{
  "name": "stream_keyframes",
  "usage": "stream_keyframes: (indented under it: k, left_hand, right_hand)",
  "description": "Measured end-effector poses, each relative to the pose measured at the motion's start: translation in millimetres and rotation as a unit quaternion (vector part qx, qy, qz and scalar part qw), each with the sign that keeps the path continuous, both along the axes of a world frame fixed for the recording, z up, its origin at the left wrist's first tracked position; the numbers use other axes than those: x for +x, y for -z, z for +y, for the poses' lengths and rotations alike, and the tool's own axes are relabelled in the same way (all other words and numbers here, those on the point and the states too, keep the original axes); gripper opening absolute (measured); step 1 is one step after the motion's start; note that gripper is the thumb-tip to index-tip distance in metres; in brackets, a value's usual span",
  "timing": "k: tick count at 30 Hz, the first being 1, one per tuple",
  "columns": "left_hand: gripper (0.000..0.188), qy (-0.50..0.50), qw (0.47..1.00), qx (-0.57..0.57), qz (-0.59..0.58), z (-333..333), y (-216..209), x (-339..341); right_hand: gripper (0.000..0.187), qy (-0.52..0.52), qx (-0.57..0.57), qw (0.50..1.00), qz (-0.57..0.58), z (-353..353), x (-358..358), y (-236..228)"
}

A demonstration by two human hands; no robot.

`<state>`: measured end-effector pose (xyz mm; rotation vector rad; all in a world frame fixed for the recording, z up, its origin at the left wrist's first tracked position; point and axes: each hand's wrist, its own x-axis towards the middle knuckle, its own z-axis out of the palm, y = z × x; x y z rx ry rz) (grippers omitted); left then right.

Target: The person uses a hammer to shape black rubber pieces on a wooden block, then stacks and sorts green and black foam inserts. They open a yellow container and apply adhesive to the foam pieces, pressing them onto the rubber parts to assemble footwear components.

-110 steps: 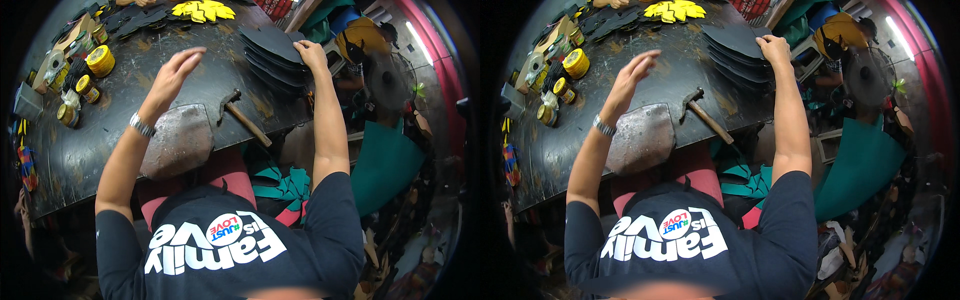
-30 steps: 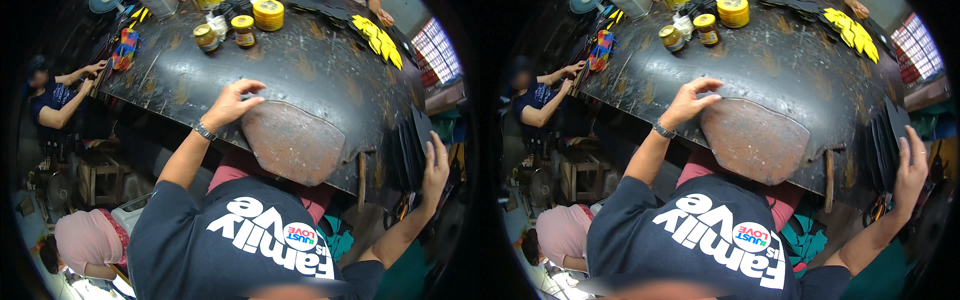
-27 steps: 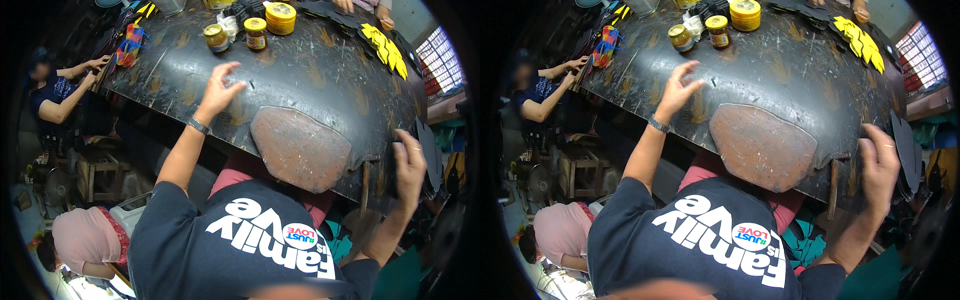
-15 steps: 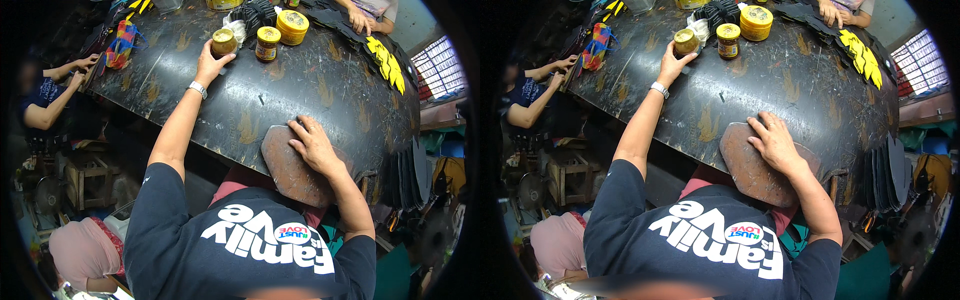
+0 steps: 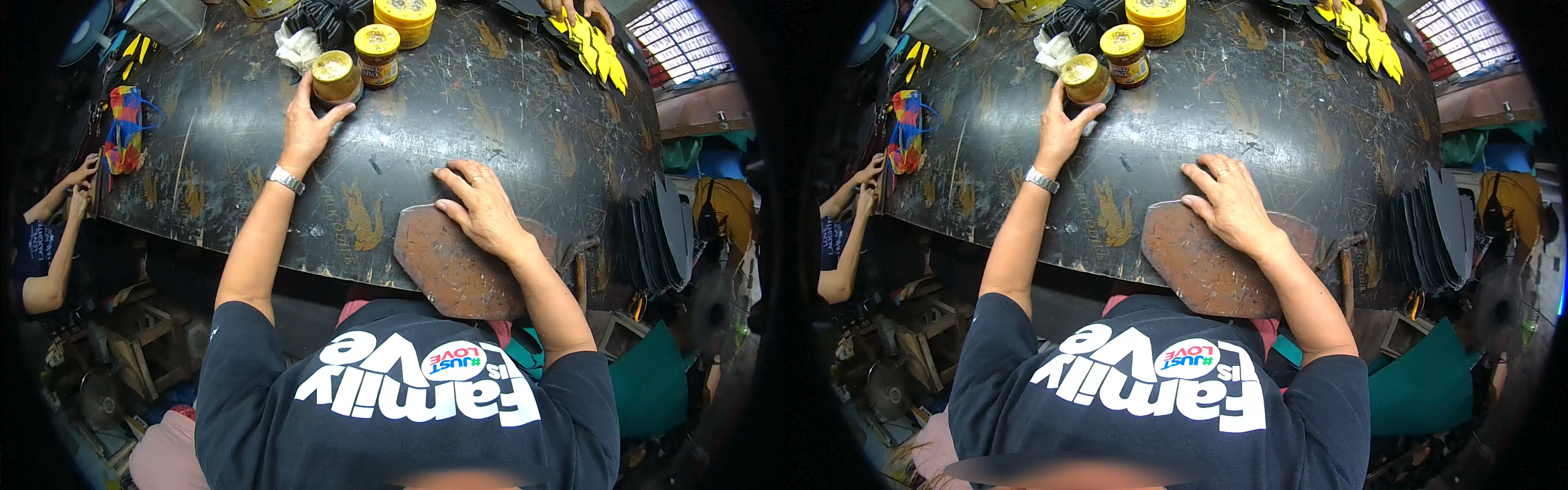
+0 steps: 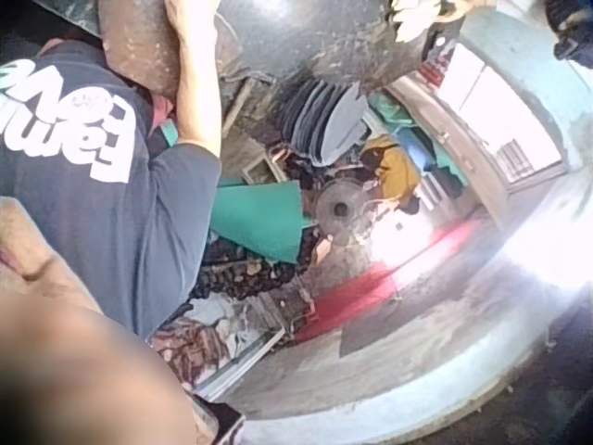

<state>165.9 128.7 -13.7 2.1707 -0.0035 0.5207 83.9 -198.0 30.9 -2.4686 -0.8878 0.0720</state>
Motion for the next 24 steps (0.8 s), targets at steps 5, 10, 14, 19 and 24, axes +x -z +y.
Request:
stream_keyframes:
  k: [5, 10, 14, 19, 24]
  left_hand:
    - [0.099, -0.022, 0.999, -0.004, -0.026, -18, 3, -30]
    - [0.08, -0.063, 0.992, -0.089, -0.061, -44, -2, -73]
    - [0.057, 0.149, 0.98, -0.059, -0.115, -78, -20, -88]
    - [0.027, 0.484, 0.866, 0.081, -0.095, -133, -68, -56]
    - [0.044, 0.667, 0.712, 0.209, -0.059, -186, -77, -50]
  right_hand:
    - [0.045, 0.088, -0.037, 0.994, -0.056, -23, 12, 6]
    - [0.031, 0.213, 0.119, 0.963, -0.116, -37, 8, 17]
    - [0.029, 0.244, 0.205, 0.938, -0.134, -38, 9, 25]
    - [0.025, 0.325, 0.301, 0.881, -0.169, -52, -13, 17]
    - [0.026, 0.431, 0.288, 0.823, -0.232, -71, -97, 2]
